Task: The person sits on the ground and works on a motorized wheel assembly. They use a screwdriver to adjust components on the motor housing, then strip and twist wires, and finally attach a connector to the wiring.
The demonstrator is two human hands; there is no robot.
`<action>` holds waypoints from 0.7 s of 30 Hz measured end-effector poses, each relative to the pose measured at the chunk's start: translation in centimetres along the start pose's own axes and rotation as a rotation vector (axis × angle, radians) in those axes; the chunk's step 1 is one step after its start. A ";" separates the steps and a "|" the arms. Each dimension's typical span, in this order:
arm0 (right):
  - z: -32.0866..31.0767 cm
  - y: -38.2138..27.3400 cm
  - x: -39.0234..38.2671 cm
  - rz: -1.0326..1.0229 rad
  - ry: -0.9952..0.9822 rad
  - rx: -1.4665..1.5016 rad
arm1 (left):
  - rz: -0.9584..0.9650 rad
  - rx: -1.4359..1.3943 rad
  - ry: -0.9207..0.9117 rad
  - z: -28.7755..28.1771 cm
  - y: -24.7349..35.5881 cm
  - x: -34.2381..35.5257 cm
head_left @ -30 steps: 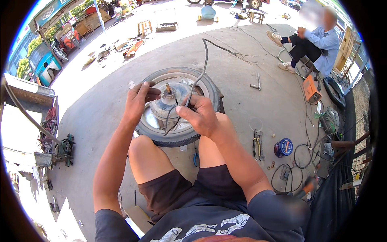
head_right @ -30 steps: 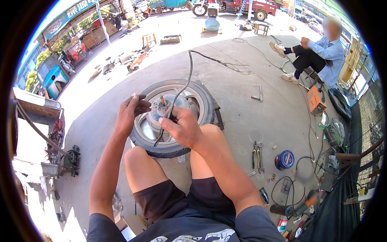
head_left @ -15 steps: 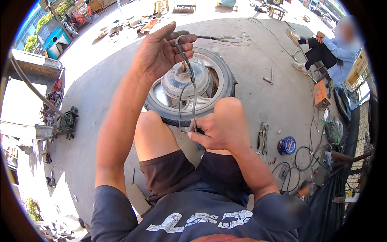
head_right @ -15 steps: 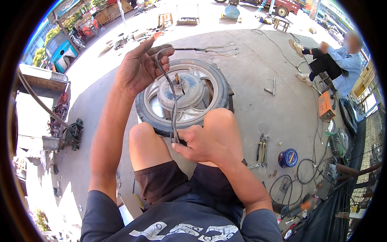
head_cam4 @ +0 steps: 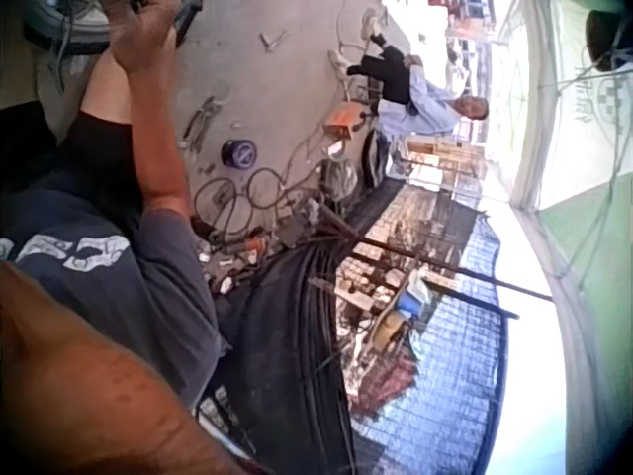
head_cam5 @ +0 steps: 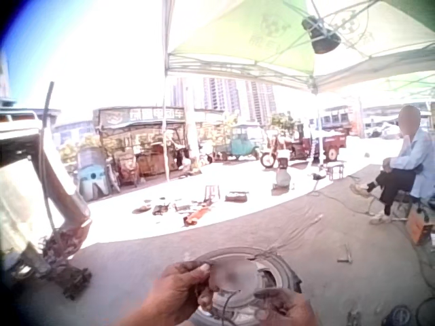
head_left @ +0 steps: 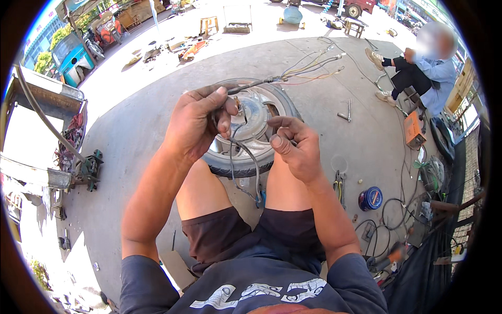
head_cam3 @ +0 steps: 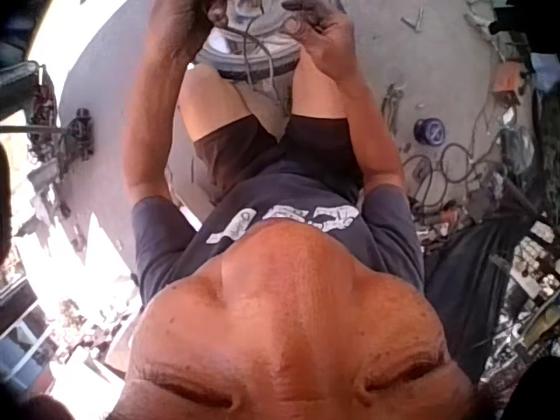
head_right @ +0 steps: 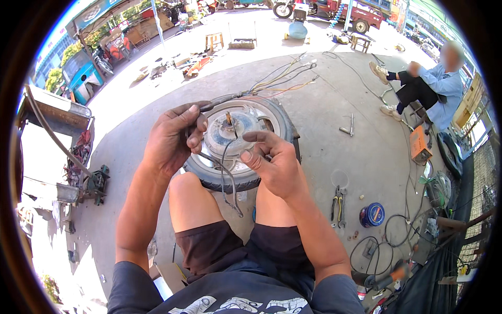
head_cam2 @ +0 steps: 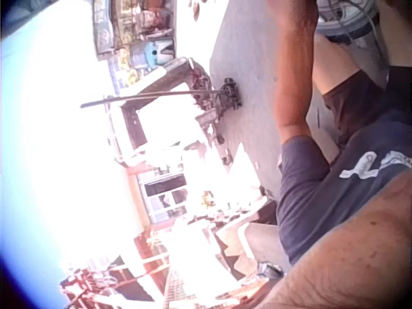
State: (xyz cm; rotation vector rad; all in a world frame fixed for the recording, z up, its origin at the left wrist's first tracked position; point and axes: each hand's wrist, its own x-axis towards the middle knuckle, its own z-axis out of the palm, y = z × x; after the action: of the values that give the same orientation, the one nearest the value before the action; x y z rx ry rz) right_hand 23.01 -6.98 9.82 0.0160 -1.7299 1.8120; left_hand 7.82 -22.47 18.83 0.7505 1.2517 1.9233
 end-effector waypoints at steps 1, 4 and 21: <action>-0.2 -0.4 0.7 -0.061 0.038 -0.008 | 0.000 0.004 0.004 0.2 -0.4 -0.2; -0.3 -1.8 2.3 -0.171 0.141 -0.006 | -0.012 -0.006 0.029 0.6 -1.3 -1.0; -0.7 -4.3 4.4 -0.053 0.064 0.230 | -0.019 -0.106 -0.001 0.9 -2.5 -2.7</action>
State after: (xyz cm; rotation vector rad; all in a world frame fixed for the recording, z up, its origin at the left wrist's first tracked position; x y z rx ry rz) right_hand 21.64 -4.74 15.44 0.0974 -1.4566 1.9412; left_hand 10.70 -23.49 16.57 0.6826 1.1421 1.9576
